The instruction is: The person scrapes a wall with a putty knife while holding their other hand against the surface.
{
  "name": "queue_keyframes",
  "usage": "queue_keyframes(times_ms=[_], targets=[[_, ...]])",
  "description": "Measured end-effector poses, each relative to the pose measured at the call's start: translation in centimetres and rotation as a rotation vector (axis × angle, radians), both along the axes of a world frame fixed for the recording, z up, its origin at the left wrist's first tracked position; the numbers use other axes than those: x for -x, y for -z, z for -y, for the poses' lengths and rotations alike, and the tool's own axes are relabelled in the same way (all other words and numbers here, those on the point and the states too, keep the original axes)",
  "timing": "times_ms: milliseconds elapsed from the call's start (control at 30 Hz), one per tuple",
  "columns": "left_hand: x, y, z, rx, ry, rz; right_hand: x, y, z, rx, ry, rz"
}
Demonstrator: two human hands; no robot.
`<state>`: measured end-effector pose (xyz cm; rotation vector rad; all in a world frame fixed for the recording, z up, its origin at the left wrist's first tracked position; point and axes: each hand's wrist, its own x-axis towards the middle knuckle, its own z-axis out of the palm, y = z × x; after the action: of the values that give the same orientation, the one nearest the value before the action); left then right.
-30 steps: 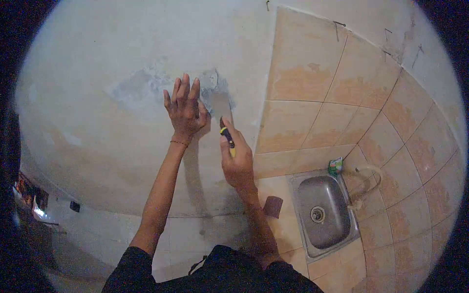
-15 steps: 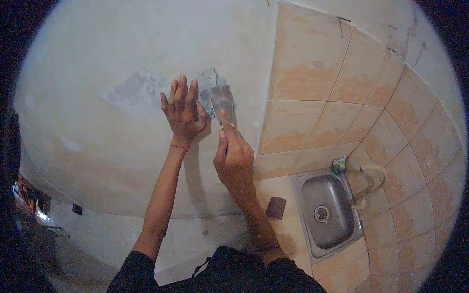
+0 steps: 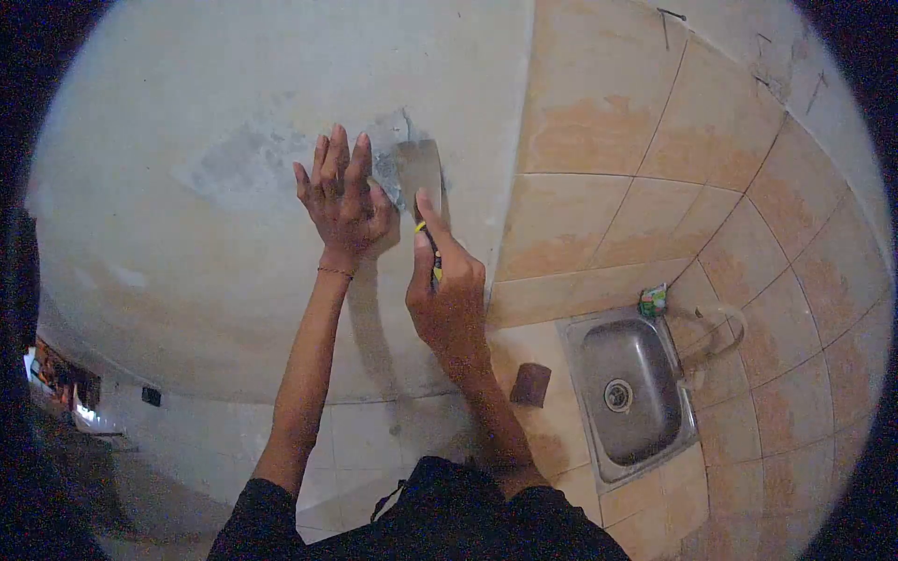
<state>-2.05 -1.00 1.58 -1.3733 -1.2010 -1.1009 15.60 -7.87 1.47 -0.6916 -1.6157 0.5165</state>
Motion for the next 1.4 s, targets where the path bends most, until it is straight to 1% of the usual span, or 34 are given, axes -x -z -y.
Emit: queue_keyframes(times_ms=[133,233,333,400,467,533,567,667,700,800,900,1000,1100,1233,1300,1400], targets=[[0.0,0.3,-0.1,0.001,0.013,0.005,-0.4,0.3,0.1,0.015,0.001,0.017],[0.2,0.2,-0.2,0.004,0.009,0.008,-0.2,0.0,-0.1,-0.047,0.013,0.007],[0.0,0.2,0.1,0.014,0.028,0.002,-0.1,0.2,-0.2,-0.031,0.012,0.011],[-0.1,0.1,0.3,0.018,0.035,-0.005,-0.1,2.4,-1.8,-0.162,-0.025,-0.050],[0.0,0.1,0.2,0.021,0.027,-0.005,-0.7,3.1,-2.2,0.018,-0.391,-0.299],[0.1,0.1,0.1,0.016,0.012,0.006,-1.8,3.1,-0.4,0.566,-1.067,-0.715],[0.1,0.3,0.1,0.023,0.008,0.009,-1.0,2.4,0.6,0.622,-0.940,-0.731],[0.2,0.4,-0.3,0.003,-0.037,-0.016,-0.6,3.8,-0.4,0.793,-1.256,-1.039],[0.2,0.4,-0.2,0.003,-0.028,-0.015,-0.6,4.2,-0.9,0.848,-1.422,-1.153],[0.1,0.3,-0.1,0.000,-0.006,-0.008,-0.2,4.7,-1.7,0.864,-1.641,-1.289],[0.1,0.3,-0.4,-0.001,-0.010,-0.007,-0.4,3.8,-1.9,0.838,-1.701,-1.344],[0.0,0.3,-0.4,-0.007,-0.025,-0.006,-0.5,2.6,-1.1,0.852,-1.573,-1.277],[0.1,0.4,-0.6,-0.028,-0.014,-0.010,-0.7,3.1,-1.2,0.877,-1.736,-1.366],[0.1,0.6,-0.9,-0.045,-0.005,-0.019,-0.6,2.1,-1.1,0.965,-1.769,-1.508],[0.2,0.5,-0.9,-0.052,-0.004,-0.024,-0.5,1.5,-0.3,0.955,-1.767,-1.562],[0.4,0.5,-1.0,-0.047,-0.017,-0.022,-0.8,1.6,-0.4,0.981,-1.778,-1.596]])
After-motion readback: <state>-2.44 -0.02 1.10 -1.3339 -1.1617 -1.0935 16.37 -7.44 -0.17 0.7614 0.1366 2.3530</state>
